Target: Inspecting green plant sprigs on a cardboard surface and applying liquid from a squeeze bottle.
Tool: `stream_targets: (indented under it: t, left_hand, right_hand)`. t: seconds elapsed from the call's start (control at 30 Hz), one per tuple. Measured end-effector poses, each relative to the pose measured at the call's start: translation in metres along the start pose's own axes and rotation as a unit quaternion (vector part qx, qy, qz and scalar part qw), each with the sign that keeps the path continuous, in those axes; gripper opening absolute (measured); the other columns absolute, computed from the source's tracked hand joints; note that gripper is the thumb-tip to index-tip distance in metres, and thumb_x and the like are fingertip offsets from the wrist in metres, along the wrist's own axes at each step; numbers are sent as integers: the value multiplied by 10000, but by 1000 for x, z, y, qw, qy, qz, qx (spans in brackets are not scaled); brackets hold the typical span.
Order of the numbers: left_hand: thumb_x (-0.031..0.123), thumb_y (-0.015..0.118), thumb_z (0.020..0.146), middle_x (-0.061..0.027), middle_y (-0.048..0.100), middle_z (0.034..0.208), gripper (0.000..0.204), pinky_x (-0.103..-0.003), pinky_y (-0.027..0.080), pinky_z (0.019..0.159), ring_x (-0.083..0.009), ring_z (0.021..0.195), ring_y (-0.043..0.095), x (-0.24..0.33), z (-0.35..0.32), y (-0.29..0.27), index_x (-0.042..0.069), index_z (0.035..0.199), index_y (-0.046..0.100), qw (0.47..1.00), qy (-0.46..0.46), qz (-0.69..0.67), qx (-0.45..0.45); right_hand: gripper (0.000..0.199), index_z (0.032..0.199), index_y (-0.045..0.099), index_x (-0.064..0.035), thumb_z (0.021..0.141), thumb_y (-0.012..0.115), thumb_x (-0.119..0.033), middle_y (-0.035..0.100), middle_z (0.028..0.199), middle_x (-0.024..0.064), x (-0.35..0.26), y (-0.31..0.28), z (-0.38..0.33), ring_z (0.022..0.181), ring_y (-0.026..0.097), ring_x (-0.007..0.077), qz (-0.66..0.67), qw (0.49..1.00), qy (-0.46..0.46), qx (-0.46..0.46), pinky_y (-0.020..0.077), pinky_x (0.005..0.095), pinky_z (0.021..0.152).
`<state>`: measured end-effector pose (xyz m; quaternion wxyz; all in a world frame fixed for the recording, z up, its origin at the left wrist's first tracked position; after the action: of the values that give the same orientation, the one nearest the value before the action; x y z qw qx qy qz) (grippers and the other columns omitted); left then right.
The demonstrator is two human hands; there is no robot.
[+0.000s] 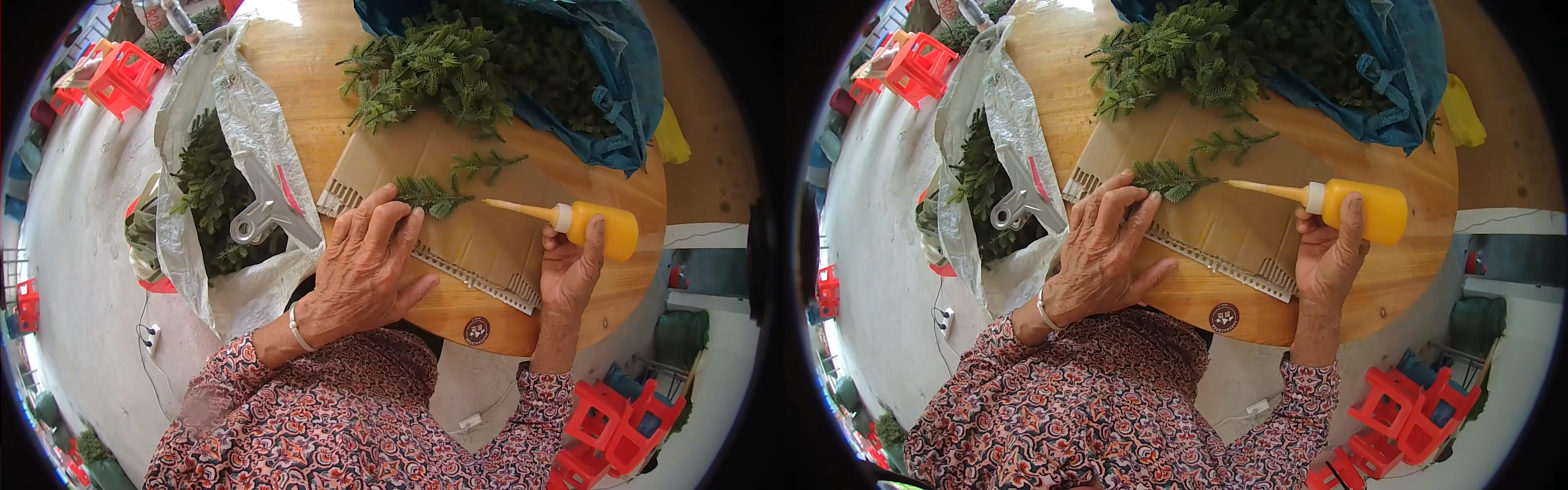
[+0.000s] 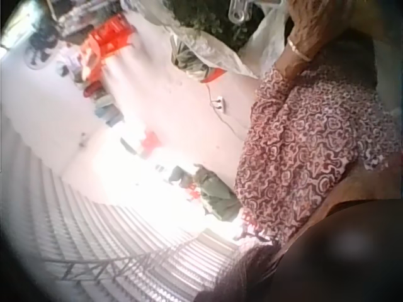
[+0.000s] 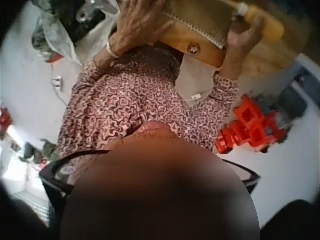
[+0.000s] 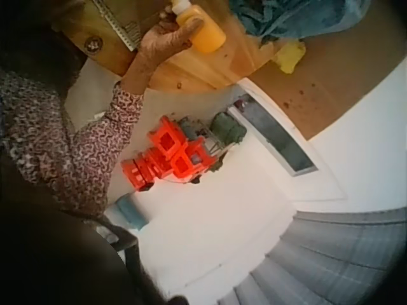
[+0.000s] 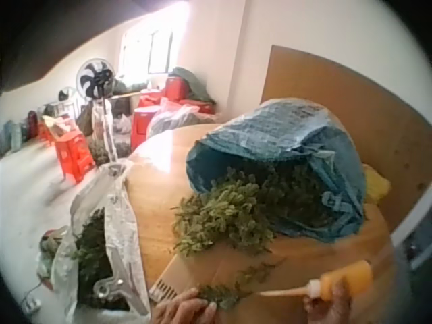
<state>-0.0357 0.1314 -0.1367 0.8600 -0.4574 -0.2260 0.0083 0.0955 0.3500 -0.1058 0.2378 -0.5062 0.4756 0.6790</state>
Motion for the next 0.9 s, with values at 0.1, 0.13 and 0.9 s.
stream_targets:
  t: [0.1,0.13,0.9]
  left_hand:
    - [386,663,755,-143,461,1175,629,-403,309,998,-324,1279,395,0,0,0,-18,1217,525,1000,0,5,0]
    - [386,663,755,-143,461,1175,629,-403,309,998,-324,1279,395,0,0,0,-18,1217,525,1000,0,5,0]
    - [-55,612,786,-67,603,867,211,-237,447,567,-142,714,543,-64,-24,-81,44,947,706,982,-98,-35,159]
  right_hand:
    - [337,1020,562,-42,841,716,-282,638,814,92,-1,0,1,586,592,177,3,1000,4,4,482,210,534]
    - [337,1020,562,-42,841,716,-282,638,814,92,-1,-1,1,586,592,177,3,1000,4,3,482,210,534]
    - [429,1078,543,-4,872,668,-358,619,909,124,-2,-21,17,664,565,169,171,982,83,-17,483,205,534]
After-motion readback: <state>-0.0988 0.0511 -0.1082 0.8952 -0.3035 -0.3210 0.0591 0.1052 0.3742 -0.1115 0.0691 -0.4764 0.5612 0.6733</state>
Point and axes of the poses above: each hand's wrist, its own z-axis towards the middle knuckle, its own y-axis out of the palm, x = y × z, the point moved 3 cm from there along z, towards the middle knuckle
